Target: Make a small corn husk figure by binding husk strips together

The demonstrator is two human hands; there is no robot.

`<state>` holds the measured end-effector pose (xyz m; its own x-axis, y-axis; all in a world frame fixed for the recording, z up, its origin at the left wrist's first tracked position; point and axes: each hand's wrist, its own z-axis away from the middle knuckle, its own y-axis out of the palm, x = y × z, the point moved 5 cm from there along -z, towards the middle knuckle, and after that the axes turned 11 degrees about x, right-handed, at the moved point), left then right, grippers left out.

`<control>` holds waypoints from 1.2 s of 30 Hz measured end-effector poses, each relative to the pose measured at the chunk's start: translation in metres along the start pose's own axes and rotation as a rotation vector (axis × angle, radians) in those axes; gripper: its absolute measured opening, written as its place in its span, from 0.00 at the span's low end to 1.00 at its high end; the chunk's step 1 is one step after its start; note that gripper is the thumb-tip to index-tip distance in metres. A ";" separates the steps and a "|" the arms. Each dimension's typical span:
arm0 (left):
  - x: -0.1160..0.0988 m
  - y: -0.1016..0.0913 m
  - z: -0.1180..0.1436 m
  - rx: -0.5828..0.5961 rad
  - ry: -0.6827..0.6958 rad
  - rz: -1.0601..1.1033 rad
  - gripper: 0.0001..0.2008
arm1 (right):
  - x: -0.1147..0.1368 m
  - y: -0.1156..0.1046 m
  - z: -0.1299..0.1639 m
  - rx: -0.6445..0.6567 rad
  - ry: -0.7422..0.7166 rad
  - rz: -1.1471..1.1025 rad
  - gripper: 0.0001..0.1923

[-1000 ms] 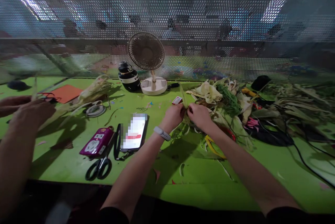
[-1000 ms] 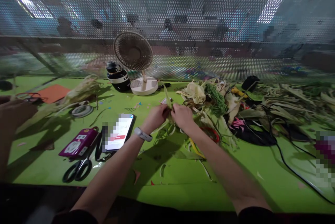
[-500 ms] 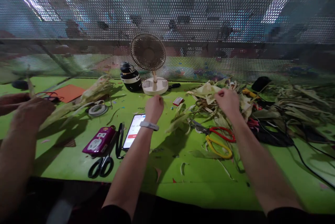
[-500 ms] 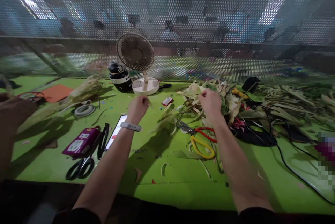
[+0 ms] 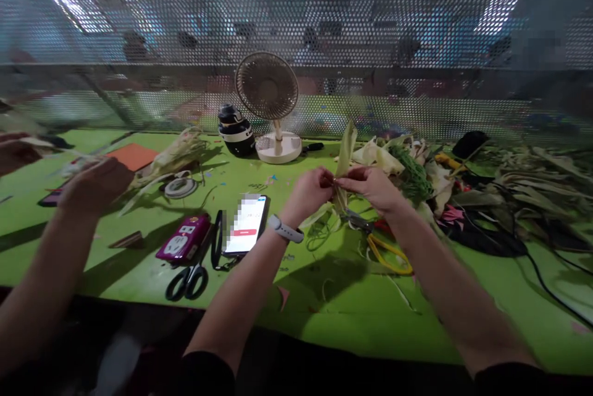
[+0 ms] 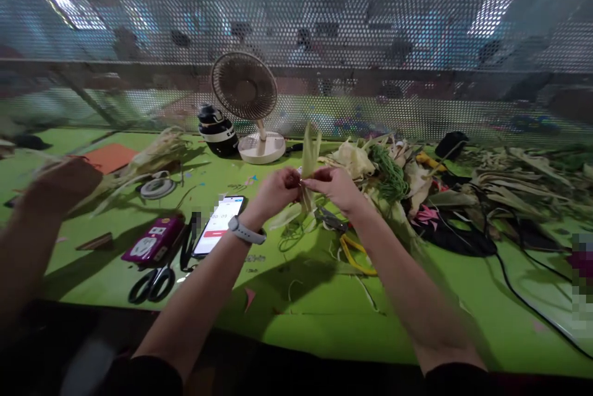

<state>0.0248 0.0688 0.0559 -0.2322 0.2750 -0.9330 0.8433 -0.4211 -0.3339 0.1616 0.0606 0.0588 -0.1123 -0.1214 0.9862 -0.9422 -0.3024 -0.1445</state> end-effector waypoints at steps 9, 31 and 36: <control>0.051 -0.027 0.021 0.079 -0.265 -0.522 0.14 | -0.008 -0.045 -0.003 -0.043 -0.002 0.148 0.43; 0.052 0.025 0.000 -0.186 -0.186 0.620 0.20 | -0.030 -0.011 -0.017 0.014 0.110 0.215 0.19; 0.059 0.023 0.003 -0.177 -0.228 0.620 0.19 | -0.033 -0.017 -0.015 0.113 0.151 0.249 0.17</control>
<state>0.0288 0.0725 -0.0068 0.2390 -0.1684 -0.9563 0.9156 -0.2889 0.2797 0.1762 0.0843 0.0296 -0.3892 -0.0653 0.9188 -0.8396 -0.3852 -0.3831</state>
